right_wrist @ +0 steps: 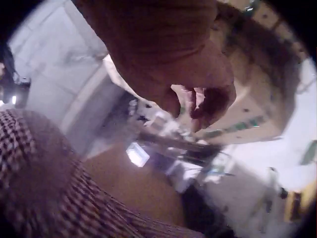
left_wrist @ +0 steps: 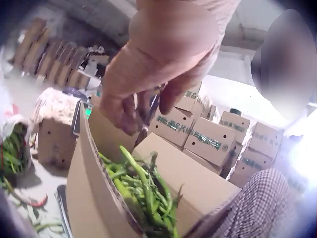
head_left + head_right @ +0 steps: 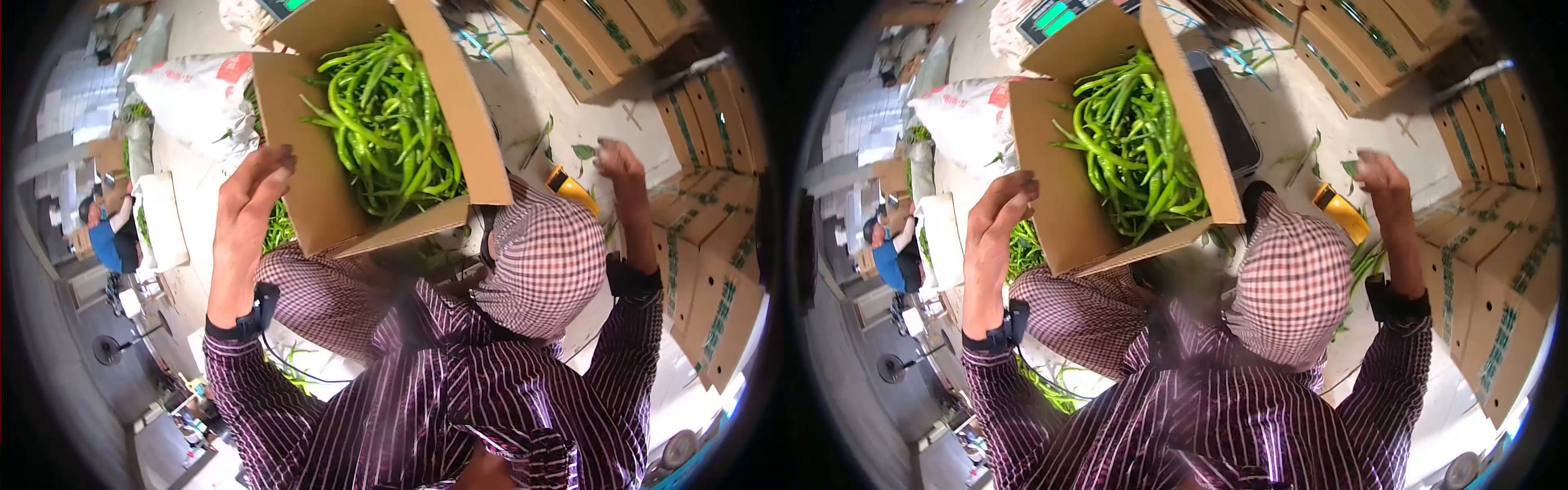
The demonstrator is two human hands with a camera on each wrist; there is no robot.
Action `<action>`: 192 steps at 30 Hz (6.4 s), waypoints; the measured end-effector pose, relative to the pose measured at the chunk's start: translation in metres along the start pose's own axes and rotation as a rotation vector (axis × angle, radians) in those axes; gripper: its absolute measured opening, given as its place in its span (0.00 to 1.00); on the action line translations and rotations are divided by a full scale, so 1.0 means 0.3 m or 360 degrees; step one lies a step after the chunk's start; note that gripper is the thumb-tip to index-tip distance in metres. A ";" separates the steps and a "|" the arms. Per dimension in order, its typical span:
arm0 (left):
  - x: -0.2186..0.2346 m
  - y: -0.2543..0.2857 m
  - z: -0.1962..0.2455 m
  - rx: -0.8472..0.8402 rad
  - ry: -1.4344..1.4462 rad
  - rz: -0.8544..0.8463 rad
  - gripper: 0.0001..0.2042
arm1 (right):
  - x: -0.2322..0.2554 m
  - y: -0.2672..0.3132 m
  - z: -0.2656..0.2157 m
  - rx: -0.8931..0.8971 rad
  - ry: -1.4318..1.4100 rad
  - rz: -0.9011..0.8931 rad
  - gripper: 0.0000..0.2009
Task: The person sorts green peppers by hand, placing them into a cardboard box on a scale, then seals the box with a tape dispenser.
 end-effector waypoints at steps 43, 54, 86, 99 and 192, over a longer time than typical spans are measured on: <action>-0.095 -0.298 -0.103 -0.0204 -0.1958 -0.0390 0.16 | -0.739 -0.283 -0.742 0.0654 0.2069 -0.1080 0.14; -0.156 -0.598 -0.043 -0.0680 -0.1703 -0.0670 0.18 | -0.703 -0.302 -0.645 0.1352 0.1996 -0.0799 0.15; -0.275 -0.697 -0.079 -0.0525 -0.1327 -0.0451 0.17 | -0.763 -0.299 -0.760 0.0425 0.2058 -0.1315 0.16; -0.261 -0.636 -0.130 -0.0501 -0.1268 -0.0610 0.17 | -0.749 -0.294 -0.662 0.1210 0.1888 -0.1106 0.14; 0.223 -0.705 0.041 -0.0653 -0.1443 -0.0305 0.28 | -1.224 -0.686 -0.777 0.0688 0.2017 -0.1157 0.16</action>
Point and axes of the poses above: each hand's wrist, its own y-axis away from the middle knuckle, its own x-axis out of the back of the hand, z = x × y, the point moved 3 cm from there along -y, towards the middle knuckle, and after that the axes turned 15 degrees about -z, right-handed, at the moved point
